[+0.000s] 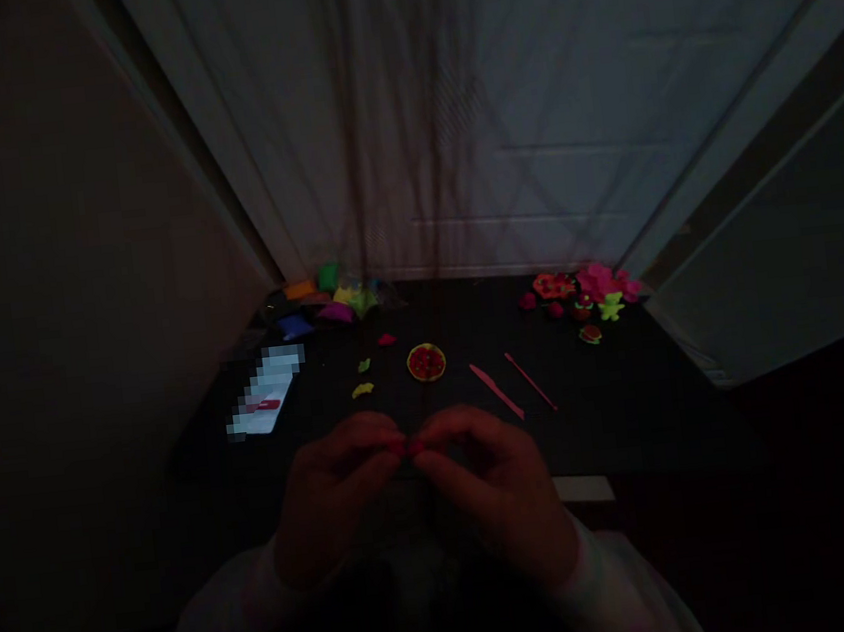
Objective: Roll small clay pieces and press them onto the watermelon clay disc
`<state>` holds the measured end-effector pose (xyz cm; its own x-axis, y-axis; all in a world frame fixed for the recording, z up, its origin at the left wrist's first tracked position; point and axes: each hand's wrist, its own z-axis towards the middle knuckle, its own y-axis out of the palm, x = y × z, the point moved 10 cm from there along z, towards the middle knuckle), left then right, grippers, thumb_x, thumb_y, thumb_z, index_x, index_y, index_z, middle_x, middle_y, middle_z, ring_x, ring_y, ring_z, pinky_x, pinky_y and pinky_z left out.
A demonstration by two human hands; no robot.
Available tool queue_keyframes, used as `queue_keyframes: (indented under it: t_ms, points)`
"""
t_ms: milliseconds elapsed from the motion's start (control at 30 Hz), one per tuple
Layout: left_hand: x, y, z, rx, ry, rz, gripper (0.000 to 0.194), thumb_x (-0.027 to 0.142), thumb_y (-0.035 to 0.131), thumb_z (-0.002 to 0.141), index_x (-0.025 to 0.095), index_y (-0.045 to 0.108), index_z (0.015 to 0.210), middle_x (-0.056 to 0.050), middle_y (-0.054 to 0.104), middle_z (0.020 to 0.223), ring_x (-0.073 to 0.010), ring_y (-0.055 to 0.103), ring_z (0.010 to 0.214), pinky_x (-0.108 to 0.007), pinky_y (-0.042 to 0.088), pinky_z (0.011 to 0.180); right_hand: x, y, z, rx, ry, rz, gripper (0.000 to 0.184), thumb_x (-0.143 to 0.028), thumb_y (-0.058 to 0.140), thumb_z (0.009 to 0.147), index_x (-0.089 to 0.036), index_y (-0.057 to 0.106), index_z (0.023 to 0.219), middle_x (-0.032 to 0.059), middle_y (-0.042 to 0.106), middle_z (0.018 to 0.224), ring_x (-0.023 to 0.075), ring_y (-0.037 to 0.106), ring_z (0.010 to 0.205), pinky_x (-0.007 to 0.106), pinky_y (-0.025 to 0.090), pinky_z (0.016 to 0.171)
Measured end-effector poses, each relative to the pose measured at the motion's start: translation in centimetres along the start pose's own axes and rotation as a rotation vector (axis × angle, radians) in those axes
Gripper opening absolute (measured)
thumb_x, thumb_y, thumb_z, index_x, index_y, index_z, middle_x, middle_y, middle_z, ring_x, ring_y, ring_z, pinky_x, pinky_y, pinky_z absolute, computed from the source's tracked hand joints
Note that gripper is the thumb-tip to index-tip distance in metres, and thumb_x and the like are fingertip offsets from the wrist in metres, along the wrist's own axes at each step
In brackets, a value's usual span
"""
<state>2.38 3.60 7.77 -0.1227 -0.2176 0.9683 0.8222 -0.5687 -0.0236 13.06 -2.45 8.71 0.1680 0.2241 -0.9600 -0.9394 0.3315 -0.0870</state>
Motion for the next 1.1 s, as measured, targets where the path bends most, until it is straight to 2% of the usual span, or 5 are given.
queue_keyframes:
  t_ms: [167,600,733,900,1100]
  points:
    - [0.5,0.2,0.0,-0.035,0.038,0.049,0.01,0.017,0.06,0.069,0.022,0.065,0.075,0.001,0.063,0.074,-0.0104,0.056,0.067,-0.02,0.044,0.061,0.0,0.0,0.1,-0.012,-0.002,-0.042,0.009,-0.017,0.061,0.069,-0.024,0.06,0.075,-0.0039,0.062,0.071,0.0092,0.057,0.068,0.017,0.046,0.062]
    - [0.8,0.1,0.0,-0.018,0.056,0.13,0.012,0.016,0.059,0.069,0.022,0.065,0.077,0.002,0.063,0.075,-0.0097,0.057,0.067,-0.019,0.045,0.061,0.2,-0.1,0.1,0.022,0.019,-0.035,0.007,-0.018,0.061,0.068,-0.023,0.06,0.073,-0.0032,0.062,0.068,0.0102,0.057,0.065,0.019,0.046,0.059]
    - [0.1,0.1,0.0,-0.008,0.027,0.096,0.012,0.018,0.059,0.07,0.023,0.066,0.078,0.002,0.064,0.077,-0.0103,0.057,0.071,-0.019,0.044,0.063,0.8,-0.1,0.1,0.046,0.046,0.006,0.006,-0.019,0.062,0.068,-0.023,0.06,0.072,-0.0028,0.062,0.069,0.0104,0.058,0.066,0.019,0.046,0.06]
    - [-2.1,0.1,0.0,-0.003,-0.102,0.007,0.015,0.02,0.059,0.069,0.024,0.066,0.082,0.002,0.064,0.077,-0.0107,0.057,0.07,-0.019,0.044,0.061,2.2,0.2,0.1,0.053,0.069,0.108,0.007,-0.019,0.06,0.07,-0.024,0.059,0.075,-0.0029,0.061,0.072,0.0102,0.056,0.07,0.02,0.045,0.063]
    - [-2.9,0.4,0.2,-0.022,-0.15,-0.114,0.012,0.016,0.059,0.068,0.022,0.067,0.075,0.001,0.065,0.077,-0.0119,0.058,0.073,-0.02,0.045,0.065,1.9,0.2,0.1,0.062,0.004,0.106,0.008,-0.018,0.06,0.07,-0.024,0.059,0.075,-0.0028,0.057,0.074,0.0103,0.054,0.072,0.02,0.044,0.065]
